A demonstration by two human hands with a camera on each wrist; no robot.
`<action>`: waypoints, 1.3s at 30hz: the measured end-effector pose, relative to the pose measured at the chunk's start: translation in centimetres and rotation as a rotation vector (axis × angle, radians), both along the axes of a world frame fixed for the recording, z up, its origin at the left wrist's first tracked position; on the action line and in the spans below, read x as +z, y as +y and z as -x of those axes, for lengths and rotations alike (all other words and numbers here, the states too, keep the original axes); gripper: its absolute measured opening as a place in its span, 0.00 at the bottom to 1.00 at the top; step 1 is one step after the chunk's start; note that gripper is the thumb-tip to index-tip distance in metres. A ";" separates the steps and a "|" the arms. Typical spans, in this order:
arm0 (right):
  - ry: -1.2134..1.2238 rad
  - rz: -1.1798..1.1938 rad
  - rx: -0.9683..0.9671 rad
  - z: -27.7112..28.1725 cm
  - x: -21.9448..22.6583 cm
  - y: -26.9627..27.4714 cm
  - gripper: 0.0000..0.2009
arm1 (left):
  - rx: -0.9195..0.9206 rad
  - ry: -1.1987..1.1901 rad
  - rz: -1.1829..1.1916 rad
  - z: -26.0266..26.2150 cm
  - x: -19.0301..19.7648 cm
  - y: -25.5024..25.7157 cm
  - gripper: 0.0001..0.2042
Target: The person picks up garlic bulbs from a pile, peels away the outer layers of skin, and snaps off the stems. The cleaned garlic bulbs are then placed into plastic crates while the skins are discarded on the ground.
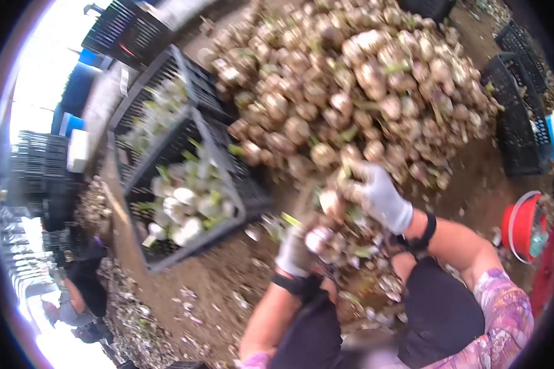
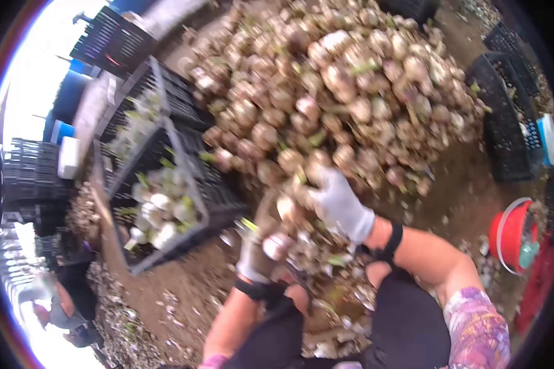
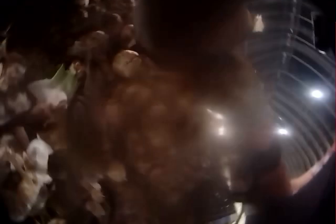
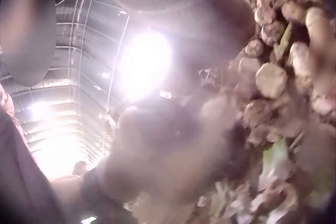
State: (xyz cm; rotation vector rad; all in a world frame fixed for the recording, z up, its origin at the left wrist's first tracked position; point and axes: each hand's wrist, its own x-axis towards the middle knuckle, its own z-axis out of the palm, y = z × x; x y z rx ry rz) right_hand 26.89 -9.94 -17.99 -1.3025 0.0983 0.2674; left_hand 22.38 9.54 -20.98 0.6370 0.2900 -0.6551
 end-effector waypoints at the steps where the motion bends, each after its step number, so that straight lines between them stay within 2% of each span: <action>1: -0.012 0.172 0.065 0.1 0.0 0.5 0.05 | 0.021 -0.115 -0.233 -0.4 1.7 -1.0 0.31; 2: 0.085 -0.051 -0.037 0.2 -0.6 1.6 0.04 | 0.033 -0.205 -0.485 -0.7 3.4 -1.9 0.32; 3: 0.046 -0.011 -0.031 0.0 -1.6 1.9 0.05 | 0.042 -0.257 -0.495 -0.3 2.0 -1.5 0.30; 5: 0.039 0.049 -0.005 -0.1 -0.9 2.7 0.08 | 0.121 -0.330 -0.455 -0.2 3.1 -1.6 0.27; 7: 0.294 -0.043 0.061 0.0 1.5 2.2 0.11 | 0.121 -0.254 -0.431 -0.3 4.1 -1.8 0.25; 10: 0.229 -0.311 0.066 -0.4 1.2 1.8 0.14 | 0.138 -0.305 -0.515 -0.6 6.7 -3.0 0.24; 12: 0.160 -0.147 0.091 -0.4 1.6 1.7 0.16 | 0.161 -0.415 -0.594 -0.7 6.2 -3.4 0.24; 14: 0.149 -0.057 0.069 -0.3 1.0 2.2 0.16 | 0.216 -0.552 -0.732 -0.8 3.8 -3.6 0.24; 15: 0.099 0.033 0.067 0.0 1.2 2.1 0.16 | 0.192 -0.370 -0.705 -0.7 3.8 -3.5 0.24; 17: 0.081 0.016 0.107 0.0 0.8 1.6 0.16 | 0.240 -0.360 -0.658 -0.5 3.9 -3.7 0.24; 20: 0.306 -0.213 0.172 0.2 0.4 0.5 0.15 | 0.156 -0.221 -0.484 0.0 4.7 -3.1 0.23; 23: 0.323 -0.295 0.184 0.5 0.9 -0.6 0.13 | 0.106 -0.154 -0.375 -0.1 4.5 -3.0 0.22; 24: 0.348 -0.336 0.173 0.6 1.1 -0.7 0.12 | 0.104 -0.130 -0.264 0.0 4.5 -2.9 0.22; 27: 0.351 -0.346 0.175 0.7 0.1 -1.3 0.12 | 0.129 -0.119 -0.279 0.2 4.6 -3.6 0.22; 31: 0.381 -0.506 0.165 1.3 0.0 -2.1 0.14 | 0.125 -0.207 -0.395 0.2 4.7 -4.2 0.23; 35: 0.223 -0.288 0.199 1.3 0.1 -2.0 0.14 | 0.126 -0.261 -0.500 0.0 5.2 -5.0 0.23; 36: 0.261 -0.374 0.173 1.3 0.1 -1.8 0.13 | 0.126 -0.275 -0.524 0.0 5.3 -5.0 0.23; 39: 0.305 -0.415 0.189 1.1 -0.4 -2.0 0.13 | 0.102 -0.234 -0.455 0.0 5.8 -4.8 0.24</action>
